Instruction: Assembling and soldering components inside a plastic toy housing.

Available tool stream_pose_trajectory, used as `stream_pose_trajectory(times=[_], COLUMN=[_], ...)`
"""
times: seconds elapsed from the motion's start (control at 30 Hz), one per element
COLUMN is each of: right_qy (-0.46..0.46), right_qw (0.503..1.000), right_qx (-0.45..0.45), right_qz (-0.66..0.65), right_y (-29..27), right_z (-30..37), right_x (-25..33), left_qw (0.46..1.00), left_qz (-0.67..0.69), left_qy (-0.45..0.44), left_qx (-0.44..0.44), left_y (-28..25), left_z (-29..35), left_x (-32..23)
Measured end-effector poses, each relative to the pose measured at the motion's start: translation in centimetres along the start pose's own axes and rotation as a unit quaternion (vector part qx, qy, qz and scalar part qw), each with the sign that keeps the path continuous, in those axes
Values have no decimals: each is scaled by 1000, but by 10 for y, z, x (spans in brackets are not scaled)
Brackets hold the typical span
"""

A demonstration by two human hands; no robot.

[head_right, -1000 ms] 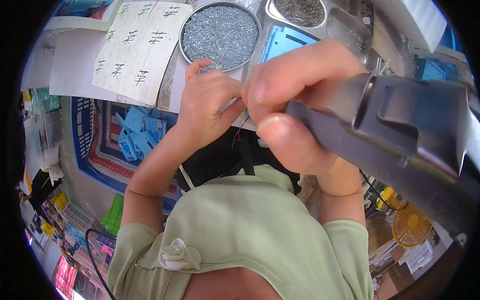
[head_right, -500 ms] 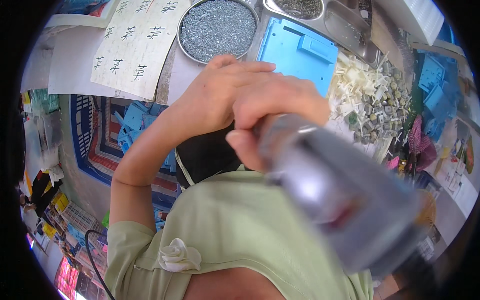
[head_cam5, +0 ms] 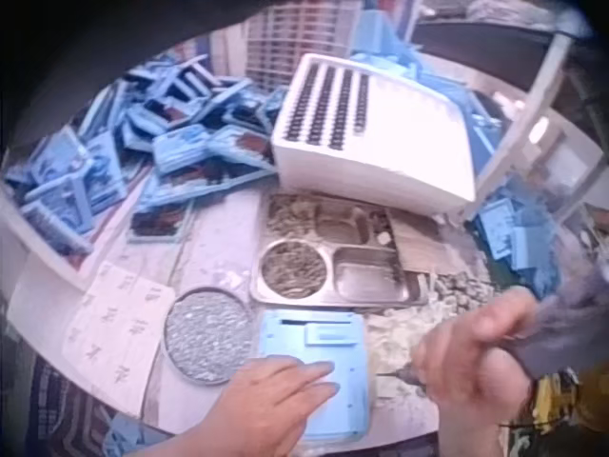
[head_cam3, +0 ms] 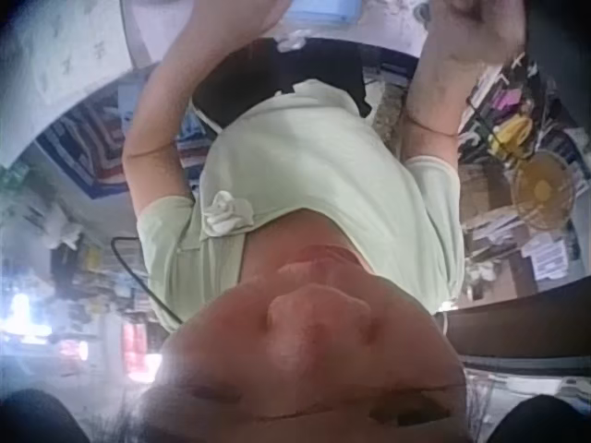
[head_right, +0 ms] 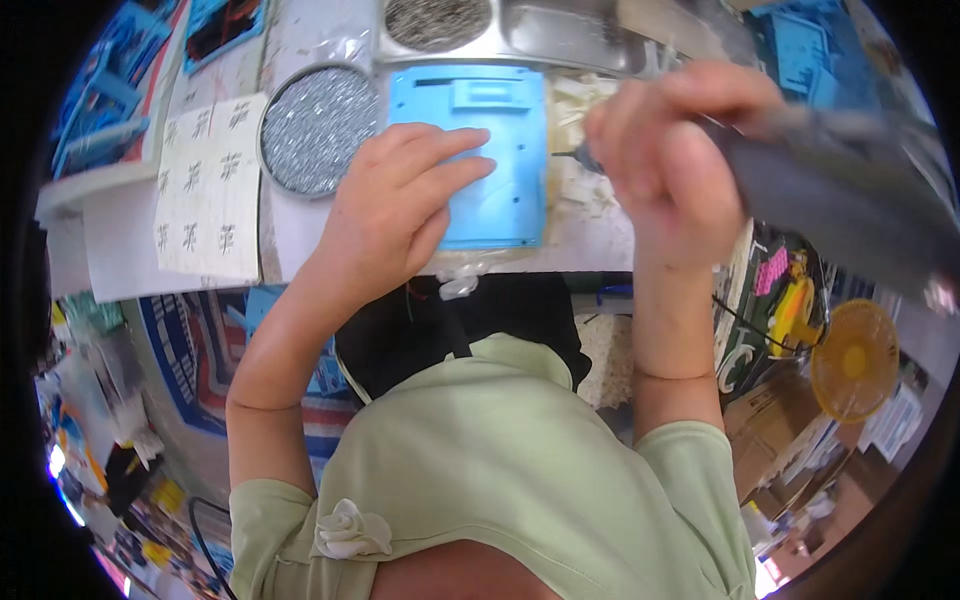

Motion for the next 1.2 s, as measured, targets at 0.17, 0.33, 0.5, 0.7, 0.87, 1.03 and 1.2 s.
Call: stream_pose_trajectory(times=[0.17,0.33,0.5,0.7,0.87,1.03,1.2], right_qy=[40,26,67,3,2,14,-13], right_qw=[996,994,993,999,998,999,998], right_qx=[-70,-56,-96,6,5,-16,-1], right_qz=[33,87,35,53,59,34,63], right_y=[-20,-21,-23,-25,-23,-23,-27], right_z=[20,17,23,5,6,9,11], right_x=[-29,-32,-37,-30,-43,-23,-28], left_qw=[997,995,995,996,996,996,997], left_qz=[-68,-82,-84,-75,-74,-75,-68], left_qy=[-5,-18,-16,-19,-31,-20,-27], left_qx=[39,50,52,44,42,32,34], left_y=[24,24,25,26,26,28,28], left_z=[-13,-12,-15,-14,-13,-10,-11], left_x=[6,6,6,7,5,9,9])
Point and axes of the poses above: each hand's wrist, its own z-axis away from the middle knuckle, its own y-axis out of the palm, x = y × z, the point moved 4 cm from there along -z, towards the middle knuckle, and after that the axes turned 4 degrees about -y, right-handed, at the moved point
